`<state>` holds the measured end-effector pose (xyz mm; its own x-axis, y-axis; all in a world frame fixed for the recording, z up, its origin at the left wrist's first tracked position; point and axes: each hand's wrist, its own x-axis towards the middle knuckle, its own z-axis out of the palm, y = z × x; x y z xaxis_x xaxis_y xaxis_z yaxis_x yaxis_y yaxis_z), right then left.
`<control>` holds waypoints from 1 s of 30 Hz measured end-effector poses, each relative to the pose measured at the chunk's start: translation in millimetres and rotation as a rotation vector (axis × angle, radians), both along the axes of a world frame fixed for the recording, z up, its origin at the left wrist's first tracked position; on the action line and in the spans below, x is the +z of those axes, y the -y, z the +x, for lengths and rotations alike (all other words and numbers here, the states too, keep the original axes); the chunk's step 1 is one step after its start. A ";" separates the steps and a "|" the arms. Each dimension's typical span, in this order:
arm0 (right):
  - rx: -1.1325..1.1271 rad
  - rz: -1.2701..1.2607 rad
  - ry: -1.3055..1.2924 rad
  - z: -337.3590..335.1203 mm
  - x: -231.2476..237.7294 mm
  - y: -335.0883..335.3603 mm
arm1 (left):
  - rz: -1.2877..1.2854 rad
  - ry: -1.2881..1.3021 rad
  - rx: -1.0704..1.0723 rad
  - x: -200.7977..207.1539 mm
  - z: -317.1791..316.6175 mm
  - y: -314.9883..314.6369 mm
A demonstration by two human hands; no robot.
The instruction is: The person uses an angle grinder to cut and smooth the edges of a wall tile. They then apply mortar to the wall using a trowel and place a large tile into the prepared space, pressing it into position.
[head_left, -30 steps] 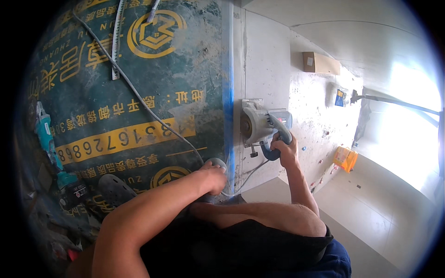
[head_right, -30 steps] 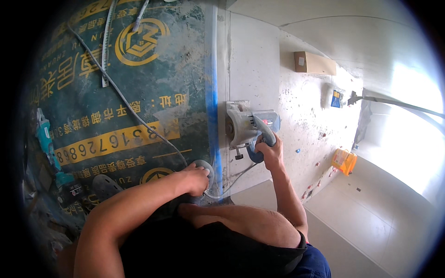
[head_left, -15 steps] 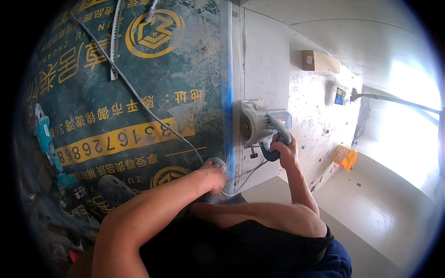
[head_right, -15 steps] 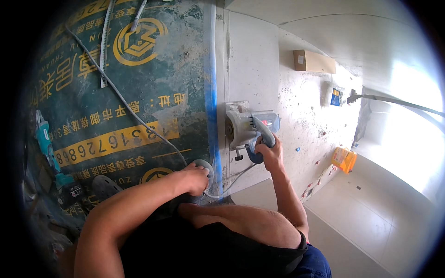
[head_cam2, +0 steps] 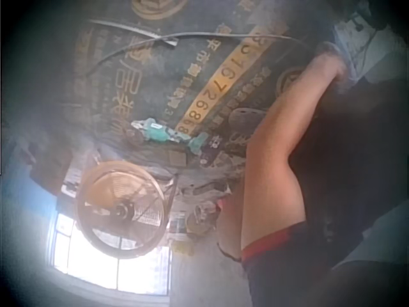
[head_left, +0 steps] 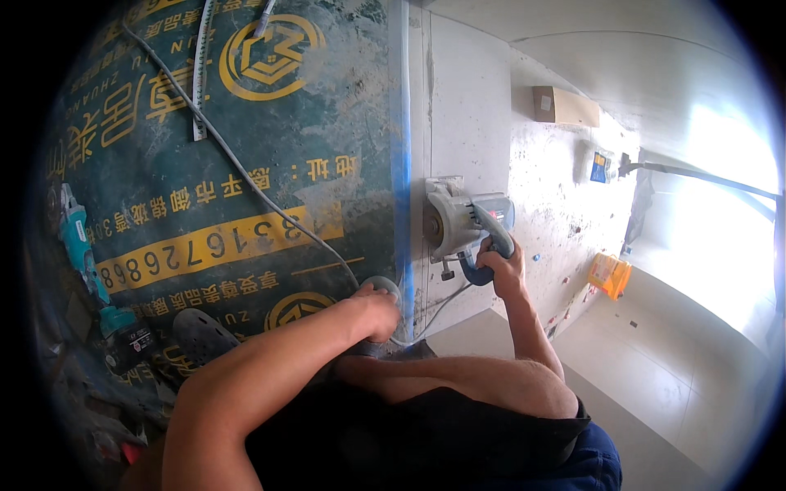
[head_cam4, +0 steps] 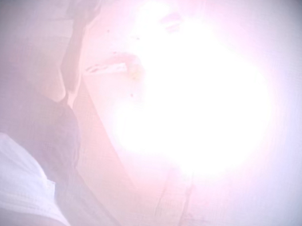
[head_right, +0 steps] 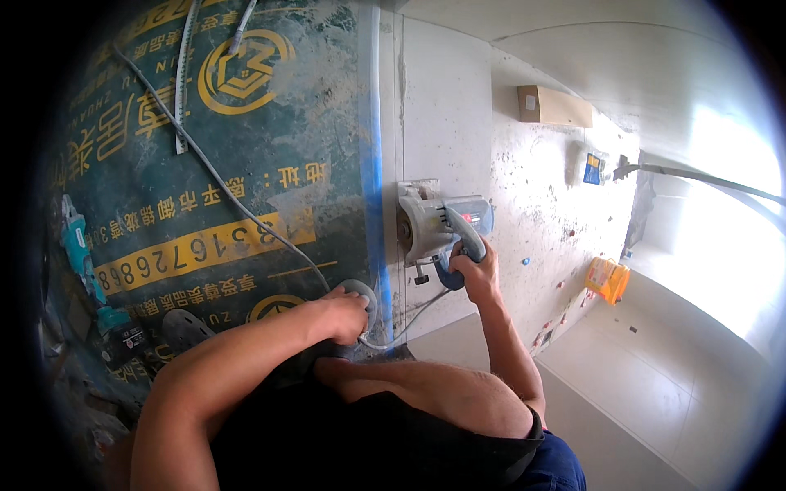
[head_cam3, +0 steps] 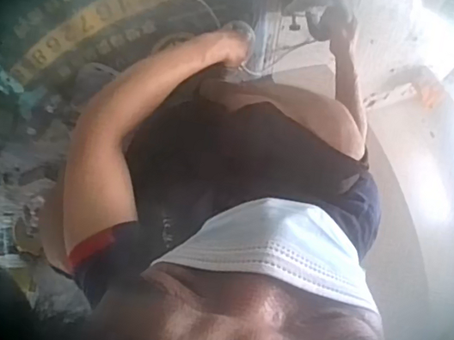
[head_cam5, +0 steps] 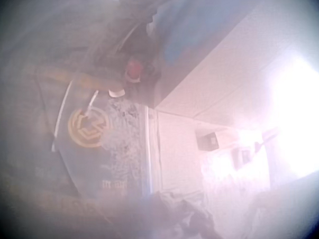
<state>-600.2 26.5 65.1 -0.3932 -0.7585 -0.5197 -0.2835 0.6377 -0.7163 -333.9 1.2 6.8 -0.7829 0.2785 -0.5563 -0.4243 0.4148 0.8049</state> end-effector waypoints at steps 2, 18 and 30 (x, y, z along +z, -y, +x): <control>0.006 0.009 -0.009 -1.8 -0.9 -1.2 | 0.012 -0.002 0.026 0.5 1.5 0.8; 0.038 0.027 0.019 -8.3 -2.7 -9.6 | 0.006 -0.058 0.040 -1.7 7.9 -7.2; 0.039 0.060 -0.040 -5.6 2.2 -13.6 | -0.059 -0.054 0.050 -3.6 5.7 -18.9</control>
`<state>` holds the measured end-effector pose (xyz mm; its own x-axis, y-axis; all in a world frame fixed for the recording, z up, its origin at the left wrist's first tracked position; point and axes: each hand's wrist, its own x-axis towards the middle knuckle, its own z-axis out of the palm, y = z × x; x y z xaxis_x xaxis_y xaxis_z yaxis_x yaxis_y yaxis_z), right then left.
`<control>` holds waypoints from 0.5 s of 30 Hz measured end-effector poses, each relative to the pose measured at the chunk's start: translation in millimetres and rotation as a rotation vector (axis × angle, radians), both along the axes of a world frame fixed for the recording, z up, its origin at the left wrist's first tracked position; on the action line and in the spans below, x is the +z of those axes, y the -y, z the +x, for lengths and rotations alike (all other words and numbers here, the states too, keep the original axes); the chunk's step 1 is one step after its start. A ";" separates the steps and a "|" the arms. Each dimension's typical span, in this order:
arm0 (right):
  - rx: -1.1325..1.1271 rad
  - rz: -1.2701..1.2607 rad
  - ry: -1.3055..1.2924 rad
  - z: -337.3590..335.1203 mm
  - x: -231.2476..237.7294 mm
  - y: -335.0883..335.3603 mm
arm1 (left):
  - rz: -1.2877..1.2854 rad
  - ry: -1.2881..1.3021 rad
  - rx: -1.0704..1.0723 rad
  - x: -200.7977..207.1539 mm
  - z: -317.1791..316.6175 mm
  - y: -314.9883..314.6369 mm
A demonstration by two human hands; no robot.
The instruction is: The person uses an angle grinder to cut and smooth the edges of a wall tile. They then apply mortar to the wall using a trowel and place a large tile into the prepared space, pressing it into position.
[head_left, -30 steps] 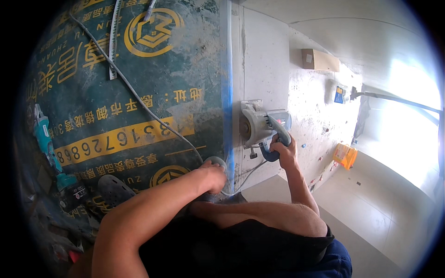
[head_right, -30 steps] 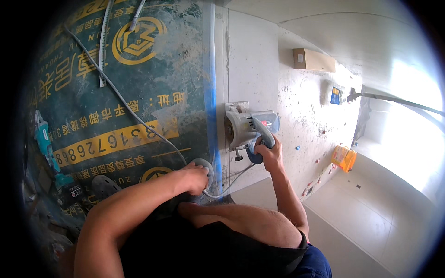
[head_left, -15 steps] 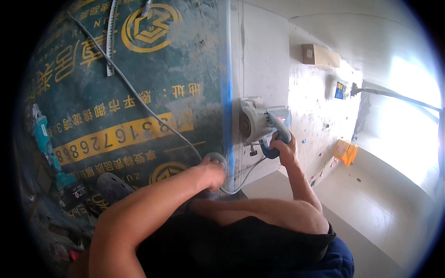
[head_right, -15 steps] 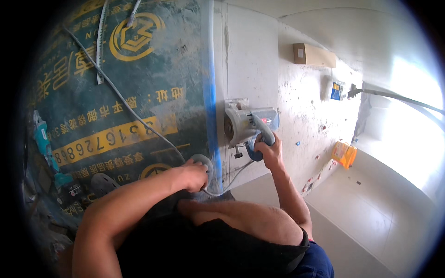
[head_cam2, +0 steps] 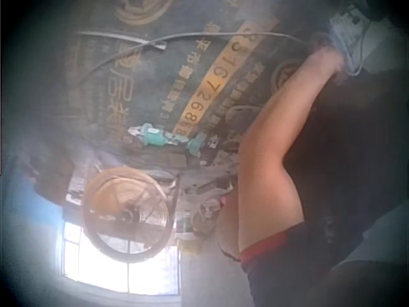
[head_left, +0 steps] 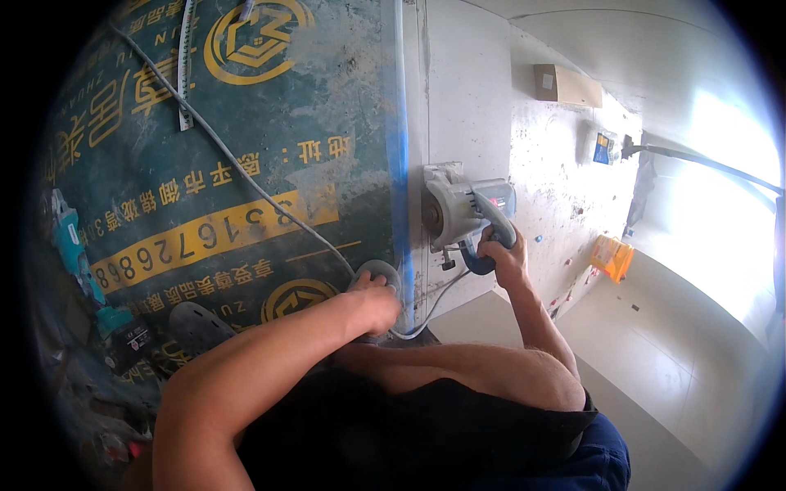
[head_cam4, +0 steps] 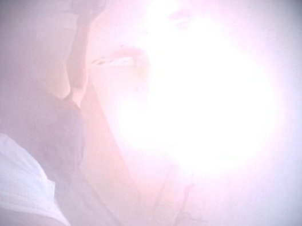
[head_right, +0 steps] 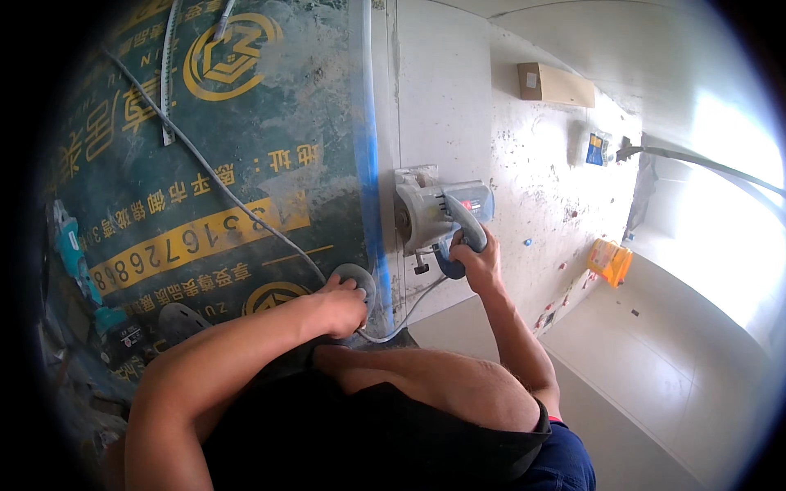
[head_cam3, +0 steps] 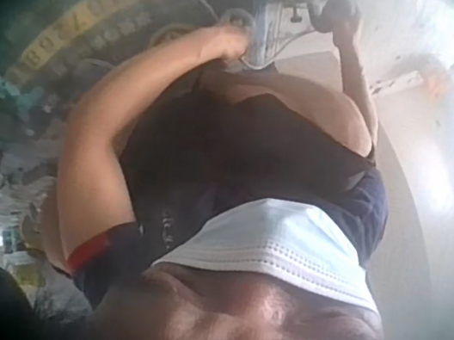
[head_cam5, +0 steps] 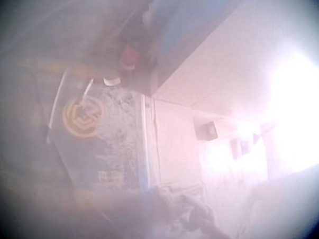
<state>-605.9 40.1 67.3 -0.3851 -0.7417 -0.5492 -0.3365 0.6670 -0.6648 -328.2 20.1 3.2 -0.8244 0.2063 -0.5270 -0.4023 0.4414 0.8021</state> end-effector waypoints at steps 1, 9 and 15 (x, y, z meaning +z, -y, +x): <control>0.005 0.000 -0.003 0.4 -0.1 -0.4 | 0.002 0.000 0.000 -0.3 0.1 -0.1; -0.008 -0.003 -0.011 4.3 0.6 -2.2 | 0.005 0.009 -0.037 5.8 -0.5 6.3; -0.016 0.005 -0.030 3.9 -0.1 -6.6 | -0.002 -0.005 -0.014 1.9 -0.9 2.1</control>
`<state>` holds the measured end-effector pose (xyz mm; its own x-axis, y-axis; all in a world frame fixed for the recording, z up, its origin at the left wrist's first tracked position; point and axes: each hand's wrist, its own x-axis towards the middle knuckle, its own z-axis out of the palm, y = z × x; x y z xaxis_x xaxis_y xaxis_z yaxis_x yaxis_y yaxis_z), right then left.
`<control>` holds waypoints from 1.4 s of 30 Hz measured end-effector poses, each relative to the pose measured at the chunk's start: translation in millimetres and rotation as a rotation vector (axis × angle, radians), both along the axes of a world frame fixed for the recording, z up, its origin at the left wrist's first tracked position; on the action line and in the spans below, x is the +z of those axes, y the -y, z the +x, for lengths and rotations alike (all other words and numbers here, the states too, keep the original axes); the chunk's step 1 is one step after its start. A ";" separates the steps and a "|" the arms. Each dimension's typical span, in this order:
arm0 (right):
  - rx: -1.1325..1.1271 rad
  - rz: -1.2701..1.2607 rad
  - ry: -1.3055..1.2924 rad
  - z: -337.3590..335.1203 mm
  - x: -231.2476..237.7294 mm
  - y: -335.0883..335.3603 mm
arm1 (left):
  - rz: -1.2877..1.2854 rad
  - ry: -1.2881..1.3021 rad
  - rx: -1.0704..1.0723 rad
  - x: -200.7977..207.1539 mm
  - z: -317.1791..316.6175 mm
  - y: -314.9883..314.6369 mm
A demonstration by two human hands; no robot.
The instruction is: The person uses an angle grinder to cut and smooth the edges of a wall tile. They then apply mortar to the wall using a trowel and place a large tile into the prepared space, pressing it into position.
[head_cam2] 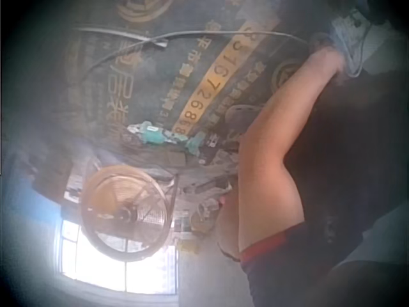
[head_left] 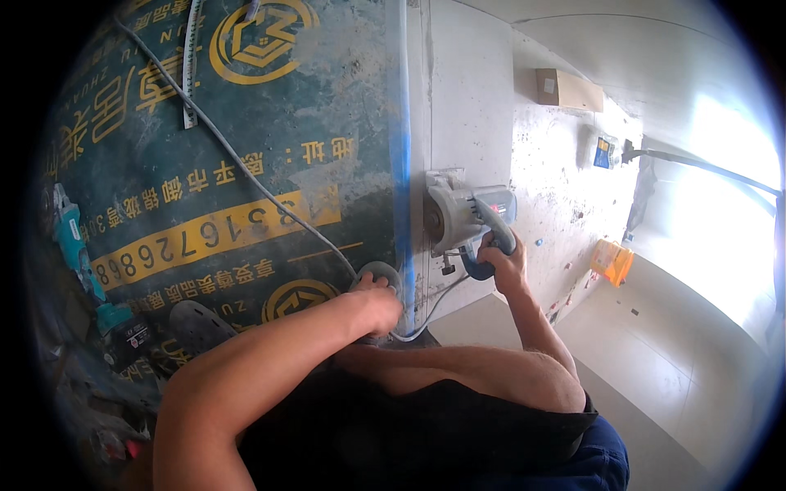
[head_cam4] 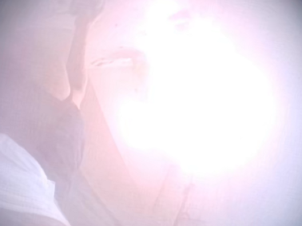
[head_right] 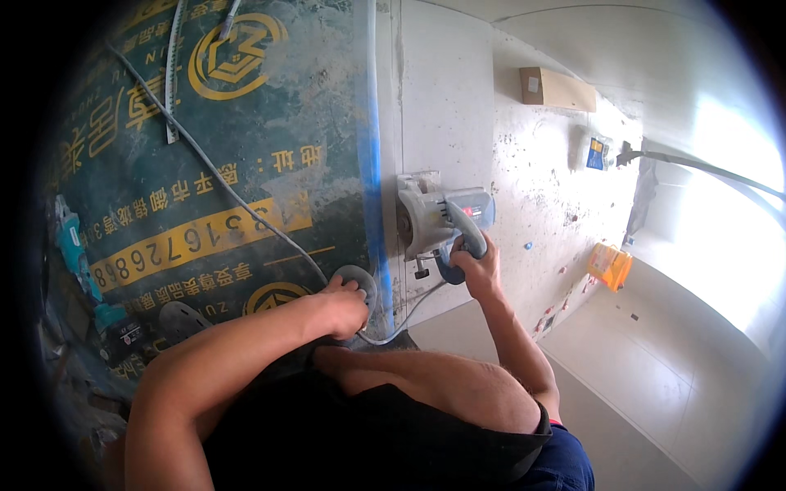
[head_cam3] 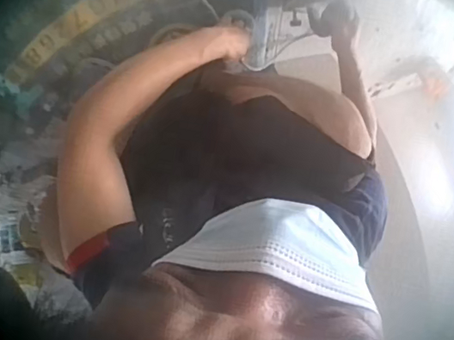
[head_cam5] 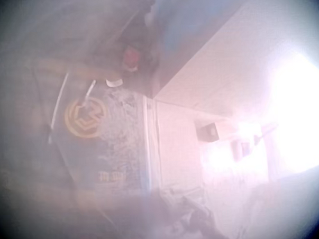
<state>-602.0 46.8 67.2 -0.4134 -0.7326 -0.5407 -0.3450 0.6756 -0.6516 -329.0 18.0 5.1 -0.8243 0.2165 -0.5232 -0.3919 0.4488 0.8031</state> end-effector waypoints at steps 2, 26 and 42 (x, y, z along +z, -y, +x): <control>0.009 0.007 -0.008 2.1 2.3 1.1 | 0.001 0.003 -0.012 -0.1 -0.2 0.1; 0.031 0.011 -0.011 0.5 0.7 -11.5 | 0.034 0.031 -0.005 1.8 -0.7 2.3; 0.020 0.026 -0.007 4.3 4.0 -17.6 | 0.029 0.020 -0.017 1.5 0.2 2.6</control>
<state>-597.8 64.3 71.2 -0.4029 -0.7267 -0.5563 -0.3633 0.6849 -0.6316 -328.8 15.4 6.6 -0.8096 0.2462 -0.5328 -0.4004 0.4322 0.8080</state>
